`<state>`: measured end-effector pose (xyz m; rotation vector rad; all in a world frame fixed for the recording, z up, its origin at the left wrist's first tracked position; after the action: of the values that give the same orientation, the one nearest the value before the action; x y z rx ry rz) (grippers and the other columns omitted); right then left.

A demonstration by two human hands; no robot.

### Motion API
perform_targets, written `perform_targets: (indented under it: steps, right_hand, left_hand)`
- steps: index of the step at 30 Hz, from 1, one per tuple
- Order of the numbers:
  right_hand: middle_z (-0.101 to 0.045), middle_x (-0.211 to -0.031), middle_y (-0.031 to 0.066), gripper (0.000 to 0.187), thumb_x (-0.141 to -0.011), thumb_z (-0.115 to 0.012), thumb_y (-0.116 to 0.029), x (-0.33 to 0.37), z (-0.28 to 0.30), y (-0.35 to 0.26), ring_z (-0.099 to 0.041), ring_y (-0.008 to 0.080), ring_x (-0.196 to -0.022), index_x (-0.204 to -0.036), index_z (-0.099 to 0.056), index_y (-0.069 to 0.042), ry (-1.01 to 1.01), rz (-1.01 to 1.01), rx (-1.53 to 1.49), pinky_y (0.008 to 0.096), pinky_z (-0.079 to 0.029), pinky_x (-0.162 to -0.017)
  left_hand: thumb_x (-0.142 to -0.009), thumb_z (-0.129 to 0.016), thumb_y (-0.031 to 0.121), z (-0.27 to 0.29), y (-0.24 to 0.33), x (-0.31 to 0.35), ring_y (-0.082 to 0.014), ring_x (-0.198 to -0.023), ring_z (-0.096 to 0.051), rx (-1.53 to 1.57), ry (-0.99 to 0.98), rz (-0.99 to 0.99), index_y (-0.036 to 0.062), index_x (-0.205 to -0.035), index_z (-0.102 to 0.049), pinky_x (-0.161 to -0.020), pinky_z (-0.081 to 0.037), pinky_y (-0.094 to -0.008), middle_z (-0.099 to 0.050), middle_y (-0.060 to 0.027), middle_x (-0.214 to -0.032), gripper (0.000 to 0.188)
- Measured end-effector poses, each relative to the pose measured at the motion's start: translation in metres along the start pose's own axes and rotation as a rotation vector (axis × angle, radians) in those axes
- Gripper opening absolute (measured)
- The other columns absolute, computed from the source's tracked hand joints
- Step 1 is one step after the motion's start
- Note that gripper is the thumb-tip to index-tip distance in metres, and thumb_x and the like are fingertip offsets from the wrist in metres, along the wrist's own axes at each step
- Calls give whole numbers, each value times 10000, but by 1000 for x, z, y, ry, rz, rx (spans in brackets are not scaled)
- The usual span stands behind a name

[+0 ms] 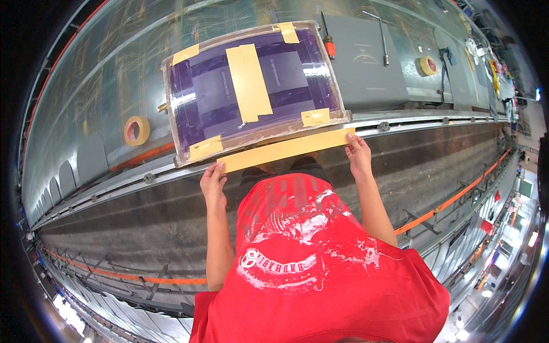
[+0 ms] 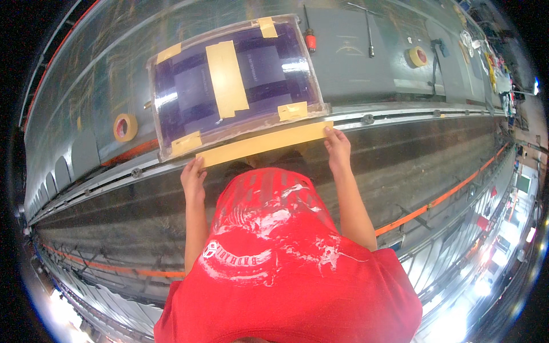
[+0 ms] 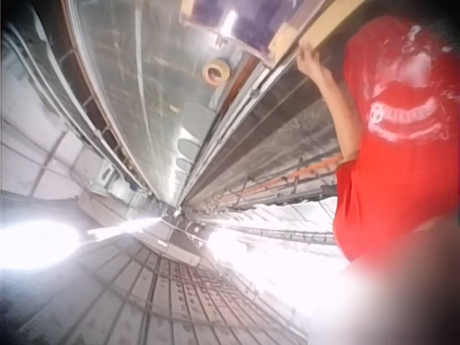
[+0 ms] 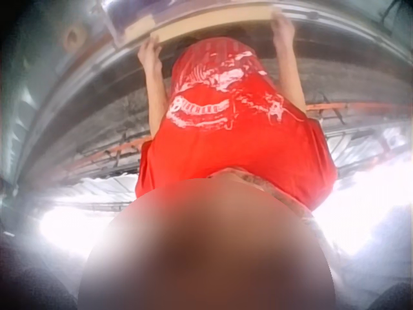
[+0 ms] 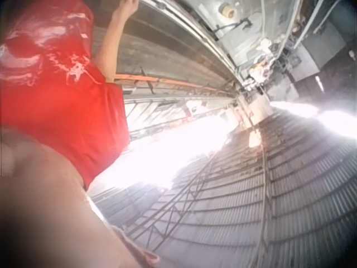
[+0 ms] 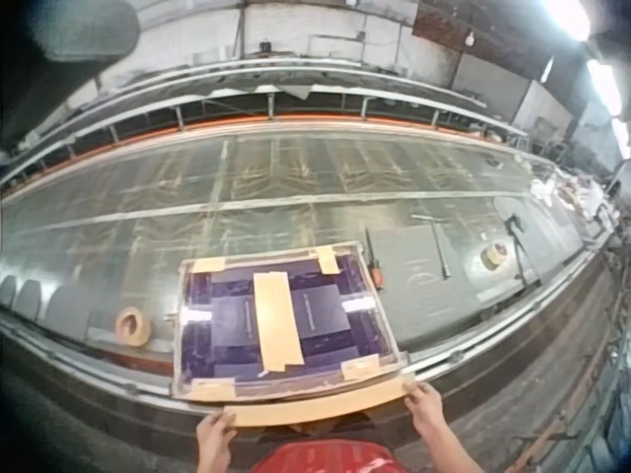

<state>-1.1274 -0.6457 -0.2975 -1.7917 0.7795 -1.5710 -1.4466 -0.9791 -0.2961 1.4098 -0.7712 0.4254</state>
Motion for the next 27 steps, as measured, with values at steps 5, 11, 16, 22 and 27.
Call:
perform_targets:
  steps: [5,11,16,22,27]
  right_hand:
    - [-628,-861,-46,213,-871,-780,-179,-1,-2,-3,-551,55,-765,-986,-609,-124,-23,3,16,229,-437,-727]
    - [-644,-959,-13,279,-876,-768,-211,-9,-6,-3,-559,80,-884,-1070,-638,-60,-55,13,34,264,-429,-796]
    - [-639,-923,-25,245,-886,-764,-197,-13,-13,-8,-560,76,-844,-1041,-610,-87,-66,0,10,261,-444,-797]
    - [-650,-986,11,292,-886,-762,-191,-25,-19,-6,-592,117,-936,-1089,-592,-66,-99,-19,-39,290,-462,-876]
    - [-662,-1016,34,330,-856,-784,-162,-35,-21,5,-621,147,-942,-1090,-587,-38,-77,-16,-84,340,-491,-898]
  left_hand:
    - [-853,-784,179,2,-4,-1,-92,-761,-578,6,6,-2,77,-1056,-670,-718,-443,-269,-665,8,-942,254]
    - [-859,-780,183,2,-1,-4,-96,-777,-586,29,19,-35,73,-1051,-672,-715,-448,-267,-671,9,-942,246]
    - [-867,-772,179,-3,4,0,-90,-792,-593,29,12,-42,61,-1071,-675,-702,-456,-253,-675,5,-950,255]
    - [-872,-765,229,-5,5,-8,-93,-877,-598,3,25,-103,32,-1181,-649,-747,-452,-267,-672,-3,-1011,385]
    - [-845,-794,227,-6,7,-21,-79,-834,-600,-33,129,-176,34,-1117,-677,-707,-440,-248,-679,4,-968,354]
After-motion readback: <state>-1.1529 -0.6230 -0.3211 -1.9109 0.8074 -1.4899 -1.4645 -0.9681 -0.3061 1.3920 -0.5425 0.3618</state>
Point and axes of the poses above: each hand's wrist, its own x-axis away from the middle knuckle, its own z-axis out of the back of the hand, y = z × x, the point moved 5 cm from there along -x, towards the middle knuckle
